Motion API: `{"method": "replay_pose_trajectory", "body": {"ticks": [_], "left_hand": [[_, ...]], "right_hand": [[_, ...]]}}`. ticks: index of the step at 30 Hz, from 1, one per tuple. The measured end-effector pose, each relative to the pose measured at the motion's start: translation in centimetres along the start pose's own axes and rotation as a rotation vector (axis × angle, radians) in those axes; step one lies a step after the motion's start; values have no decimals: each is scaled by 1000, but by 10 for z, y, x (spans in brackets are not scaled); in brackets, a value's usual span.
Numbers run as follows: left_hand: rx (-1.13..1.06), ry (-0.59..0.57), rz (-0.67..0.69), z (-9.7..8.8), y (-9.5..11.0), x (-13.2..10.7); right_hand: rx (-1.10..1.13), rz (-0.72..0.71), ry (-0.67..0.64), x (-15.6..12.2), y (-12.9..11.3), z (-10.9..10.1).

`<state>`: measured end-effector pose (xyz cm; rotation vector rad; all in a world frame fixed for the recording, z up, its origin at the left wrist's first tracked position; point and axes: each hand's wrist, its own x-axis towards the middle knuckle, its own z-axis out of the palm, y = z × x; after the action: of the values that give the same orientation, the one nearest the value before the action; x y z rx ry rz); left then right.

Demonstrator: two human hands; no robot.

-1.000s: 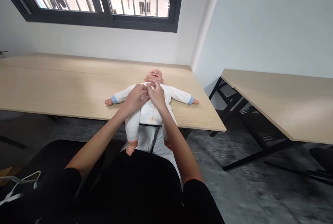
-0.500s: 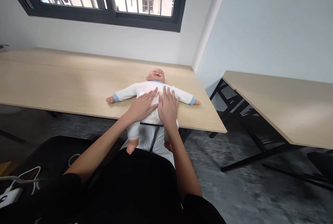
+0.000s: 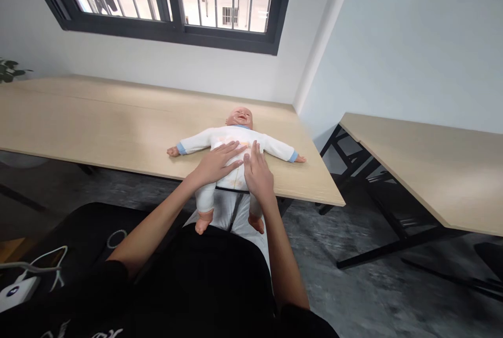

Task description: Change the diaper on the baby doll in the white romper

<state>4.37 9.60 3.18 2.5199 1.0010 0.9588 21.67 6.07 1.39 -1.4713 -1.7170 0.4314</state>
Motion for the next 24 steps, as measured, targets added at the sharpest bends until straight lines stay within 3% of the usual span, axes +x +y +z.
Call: {"method": "replay_pose_trajectory", "body": {"ticks": [4, 10, 13, 16, 20, 24], "left_hand": [[-95, 99, -45, -2, -1, -16], [-316, 202, -223, 4, -13, -45], [-573, 355, -375, 7, -25, -46], [-936, 456, -561, 4, -43, -34], [-1164, 375, -689, -1, -67, -11], [-1299, 183, -667, 0, -70, 9]], "right_hand": [[-43, 73, 16, -16, -3, -4], [29, 6, 42, -40, 7, -5], [158, 80, 10, -38, 16, -12], [430, 257, -8, -18, 26, -18], [728, 337, -2, 20, 32, -13], [752, 309, -141, 42, 28, -1]]}}
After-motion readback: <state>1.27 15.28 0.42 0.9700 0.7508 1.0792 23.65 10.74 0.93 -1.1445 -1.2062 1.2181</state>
